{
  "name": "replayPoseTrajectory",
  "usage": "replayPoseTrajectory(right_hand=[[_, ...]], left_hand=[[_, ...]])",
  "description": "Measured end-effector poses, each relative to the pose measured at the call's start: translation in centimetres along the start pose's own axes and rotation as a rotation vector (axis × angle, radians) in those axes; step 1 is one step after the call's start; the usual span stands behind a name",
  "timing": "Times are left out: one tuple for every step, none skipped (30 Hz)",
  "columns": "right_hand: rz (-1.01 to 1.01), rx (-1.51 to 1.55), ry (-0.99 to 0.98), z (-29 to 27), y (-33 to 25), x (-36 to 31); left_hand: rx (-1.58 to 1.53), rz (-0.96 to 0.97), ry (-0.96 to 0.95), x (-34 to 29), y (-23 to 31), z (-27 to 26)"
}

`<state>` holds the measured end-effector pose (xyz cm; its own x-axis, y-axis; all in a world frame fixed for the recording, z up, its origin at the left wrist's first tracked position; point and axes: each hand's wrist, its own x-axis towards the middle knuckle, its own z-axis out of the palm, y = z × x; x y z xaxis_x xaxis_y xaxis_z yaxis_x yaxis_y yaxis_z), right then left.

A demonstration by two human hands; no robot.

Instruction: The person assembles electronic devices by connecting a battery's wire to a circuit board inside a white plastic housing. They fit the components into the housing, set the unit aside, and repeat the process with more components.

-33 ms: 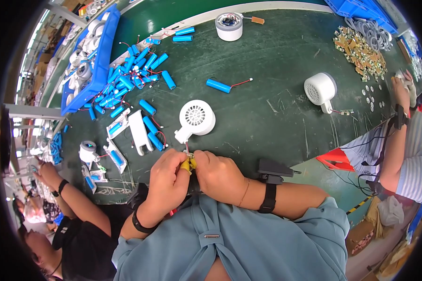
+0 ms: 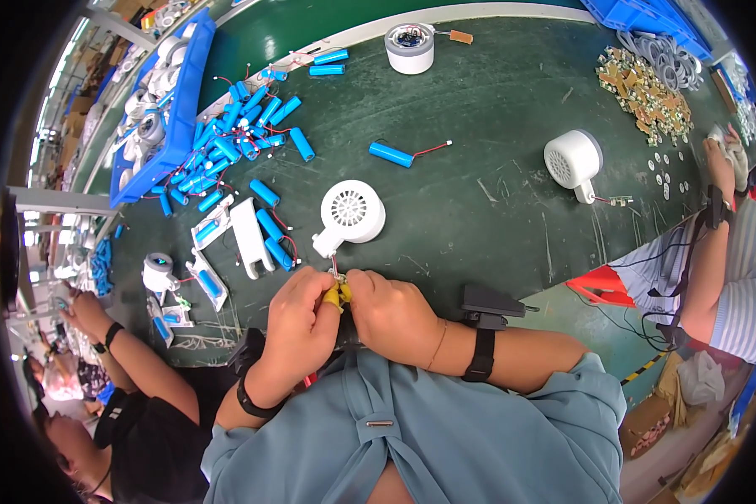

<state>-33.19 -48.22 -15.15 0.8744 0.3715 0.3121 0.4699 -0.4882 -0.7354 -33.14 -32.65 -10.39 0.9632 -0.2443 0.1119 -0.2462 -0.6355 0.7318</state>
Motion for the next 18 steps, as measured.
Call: replayPoseTrajectory(right_hand=[[0.000, -0.002, 0.005, 0.0, 0.1, 0.1], [0.013, 0.032, 0.008, -0.1, 0.1, 0.2], [0.026, 0.065, 0.011, -0.1, 0.1, 0.2], [0.022, 0.066, 0.016, -0.2, 0.1, 0.3], [0.026, 0.083, 0.022, -0.3, 0.0, 0.3], [0.030, 0.100, 0.029, -0.4, -0.1, 0.2], [0.028, 0.100, 0.034, -0.4, -0.1, 0.1], [0.037, 0.112, 0.025, -0.4, -0.1, 0.0], [0.046, 0.124, 0.016, -0.4, -0.2, -0.1], [0.042, 0.122, 0.020, -0.4, -0.2, -0.1], [0.032, 0.104, 0.015, -0.5, -0.3, -0.1], [0.022, 0.085, 0.009, -0.5, -0.3, -0.1], [0.021, 0.081, 0.015, -0.5, -0.3, -0.1], [0.023, 0.081, 0.013, -0.5, -0.3, -0.2], [0.025, 0.082, 0.011, -0.5, -0.2, -0.2], [0.025, 0.078, 0.014, -0.4, -0.2, -0.2], [0.033, 0.083, 0.010, -0.3, -0.2, -0.2], [0.040, 0.087, 0.005, -0.3, -0.2, -0.2]], left_hand=[[0.001, 0.005, -0.001, 0.2, 0.0, -0.3], [0.003, -0.010, -0.062, 0.3, 0.0, -1.0], [0.005, -0.025, -0.123, 0.5, 0.0, -1.4], [0.009, -0.021, -0.121, 0.5, 0.0, -1.7], [-0.073, -0.118, -0.155, 0.5, 0.0, -1.9], [-0.155, -0.215, -0.190, 0.6, 0.1, -2.0], [-0.183, -0.243, -0.205, 0.5, 0.0, -2.1], [-0.179, -0.239, -0.206, 0.4, -0.3, -2.0], [-0.241, -0.273, -0.180, 0.1, -0.8, -1.6], [-0.303, -0.306, -0.150, 0.0, -1.1, -1.3], [-0.302, -0.301, -0.148, -0.1, -1.3, -1.2], [-0.334, -0.329, -0.146, -0.2, -1.3, -1.1], [-0.367, -0.356, -0.147, -0.1, -1.4, -0.9], [-0.367, -0.349, -0.148, -0.1, -1.6, -0.7], [-0.411, -0.348, -0.104, -0.1, -1.7, -0.4], [-0.455, -0.350, -0.060, -0.2, -1.8, -0.2], [-0.456, -0.346, -0.062, -0.2, -1.8, -0.1], [-0.462, -0.360, -0.057, -0.2, -1.9, -0.1]])
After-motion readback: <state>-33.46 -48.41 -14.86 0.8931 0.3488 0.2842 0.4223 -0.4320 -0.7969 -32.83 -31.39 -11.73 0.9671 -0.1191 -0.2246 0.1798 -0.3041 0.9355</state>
